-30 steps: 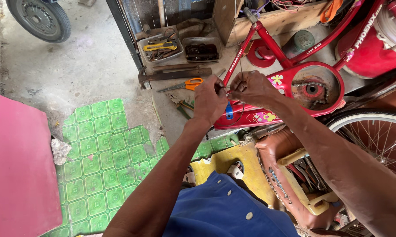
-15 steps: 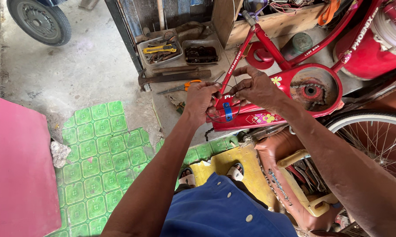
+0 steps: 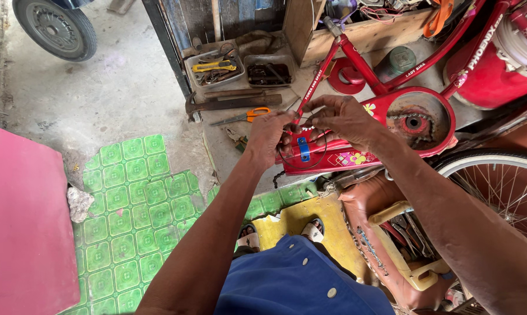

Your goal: The person works on a red bicycle chain in a workshop. They use pliers to cut a section of the chain, then use a screwdriver to adjust the chain on the bicycle frame's crankset. The person repeatedly manipulates the chain and tools throughout the clip.

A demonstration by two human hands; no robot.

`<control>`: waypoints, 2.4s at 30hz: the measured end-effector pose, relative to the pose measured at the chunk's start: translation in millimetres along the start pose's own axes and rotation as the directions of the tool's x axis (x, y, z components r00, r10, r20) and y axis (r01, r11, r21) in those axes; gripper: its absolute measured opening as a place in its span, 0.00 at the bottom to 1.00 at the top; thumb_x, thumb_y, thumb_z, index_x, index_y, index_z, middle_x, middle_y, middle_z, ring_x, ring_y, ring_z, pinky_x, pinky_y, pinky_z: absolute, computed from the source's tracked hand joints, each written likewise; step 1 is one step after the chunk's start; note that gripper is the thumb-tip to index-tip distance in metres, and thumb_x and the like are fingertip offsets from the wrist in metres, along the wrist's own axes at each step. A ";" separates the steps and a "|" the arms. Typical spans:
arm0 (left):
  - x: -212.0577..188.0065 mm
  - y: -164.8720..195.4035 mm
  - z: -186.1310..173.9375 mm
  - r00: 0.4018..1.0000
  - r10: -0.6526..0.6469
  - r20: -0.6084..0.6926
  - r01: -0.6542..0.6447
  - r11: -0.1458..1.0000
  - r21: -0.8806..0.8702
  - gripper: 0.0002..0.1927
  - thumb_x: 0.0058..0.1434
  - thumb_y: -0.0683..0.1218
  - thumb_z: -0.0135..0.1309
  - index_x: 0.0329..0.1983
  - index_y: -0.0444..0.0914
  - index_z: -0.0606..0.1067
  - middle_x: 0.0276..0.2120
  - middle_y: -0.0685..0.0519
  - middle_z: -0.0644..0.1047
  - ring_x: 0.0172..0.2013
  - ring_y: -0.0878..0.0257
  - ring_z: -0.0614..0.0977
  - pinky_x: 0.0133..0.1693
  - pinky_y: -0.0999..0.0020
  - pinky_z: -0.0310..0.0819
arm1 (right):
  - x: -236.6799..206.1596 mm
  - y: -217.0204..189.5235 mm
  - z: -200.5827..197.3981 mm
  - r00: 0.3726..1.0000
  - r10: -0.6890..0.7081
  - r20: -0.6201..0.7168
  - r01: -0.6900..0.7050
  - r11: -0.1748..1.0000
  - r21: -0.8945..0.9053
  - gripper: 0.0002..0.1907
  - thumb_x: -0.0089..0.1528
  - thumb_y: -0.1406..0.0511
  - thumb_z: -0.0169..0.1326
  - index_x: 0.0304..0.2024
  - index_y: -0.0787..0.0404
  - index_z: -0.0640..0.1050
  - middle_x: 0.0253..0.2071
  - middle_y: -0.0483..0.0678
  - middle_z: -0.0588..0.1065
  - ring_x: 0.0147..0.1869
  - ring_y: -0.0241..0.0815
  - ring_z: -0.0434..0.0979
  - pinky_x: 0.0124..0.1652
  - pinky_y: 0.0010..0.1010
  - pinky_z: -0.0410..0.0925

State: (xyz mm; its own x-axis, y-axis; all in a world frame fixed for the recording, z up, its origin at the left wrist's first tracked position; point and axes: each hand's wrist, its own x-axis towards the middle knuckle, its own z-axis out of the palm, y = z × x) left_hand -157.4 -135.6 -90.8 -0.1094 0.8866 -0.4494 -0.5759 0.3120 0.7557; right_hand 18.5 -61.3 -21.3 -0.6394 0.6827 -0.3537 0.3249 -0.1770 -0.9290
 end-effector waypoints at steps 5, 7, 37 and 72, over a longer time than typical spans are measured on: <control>5.9 -4.7 -4.3 1.000 0.013 0.005 -0.012 0.999 -0.040 0.03 0.62 0.37 0.54 0.38 0.33 0.76 0.26 0.49 0.78 0.18 0.70 0.68 0.15 0.70 0.59 | -3.2 2.5 -2.6 0.997 0.021 0.069 -0.022 1.000 0.014 0.24 0.62 0.75 0.54 0.62 0.67 0.71 0.45 0.55 0.80 0.41 0.42 0.83 0.42 0.34 0.81; 6.7 -6.5 -6.2 0.999 0.034 0.014 -0.034 0.999 -0.029 0.02 0.63 0.37 0.53 0.38 0.32 0.75 0.27 0.49 0.77 0.17 0.70 0.69 0.15 0.71 0.58 | -4.9 2.7 -2.9 0.998 0.022 0.063 -0.023 1.000 0.011 0.26 0.61 0.75 0.54 0.63 0.66 0.70 0.45 0.55 0.80 0.42 0.41 0.84 0.42 0.34 0.81; -6.6 -0.4 10.8 0.974 0.228 -0.009 -0.206 0.894 0.397 0.05 0.65 0.38 0.48 0.41 0.34 0.73 0.27 0.51 0.74 0.19 0.67 0.71 0.17 0.67 0.67 | -4.0 1.1 8.9 0.976 -0.137 -0.169 0.047 0.891 -0.451 0.16 0.60 0.71 0.56 0.51 0.61 0.77 0.37 0.50 0.81 0.33 0.32 0.76 0.33 0.27 0.71; -2.2 -4.1 15.4 0.779 0.605 -0.165 -0.378 0.662 0.647 0.05 0.58 0.41 0.58 0.35 0.34 0.79 0.29 0.49 0.82 0.31 0.61 0.84 0.39 0.65 0.77 | 11.3 5.2 18.7 0.908 -0.390 -0.155 0.189 0.710 -0.679 0.31 0.54 0.71 0.60 0.58 0.66 0.66 0.51 0.55 0.81 0.52 0.52 0.84 0.49 0.34 0.78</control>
State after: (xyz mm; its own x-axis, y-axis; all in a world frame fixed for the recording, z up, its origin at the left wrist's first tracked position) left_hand -142.3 -133.6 -85.6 -0.5674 0.8229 0.0290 0.1841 0.0924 0.9785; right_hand -0.1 -67.8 -32.2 -0.5988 0.7988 0.0583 0.5829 0.4845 -0.6523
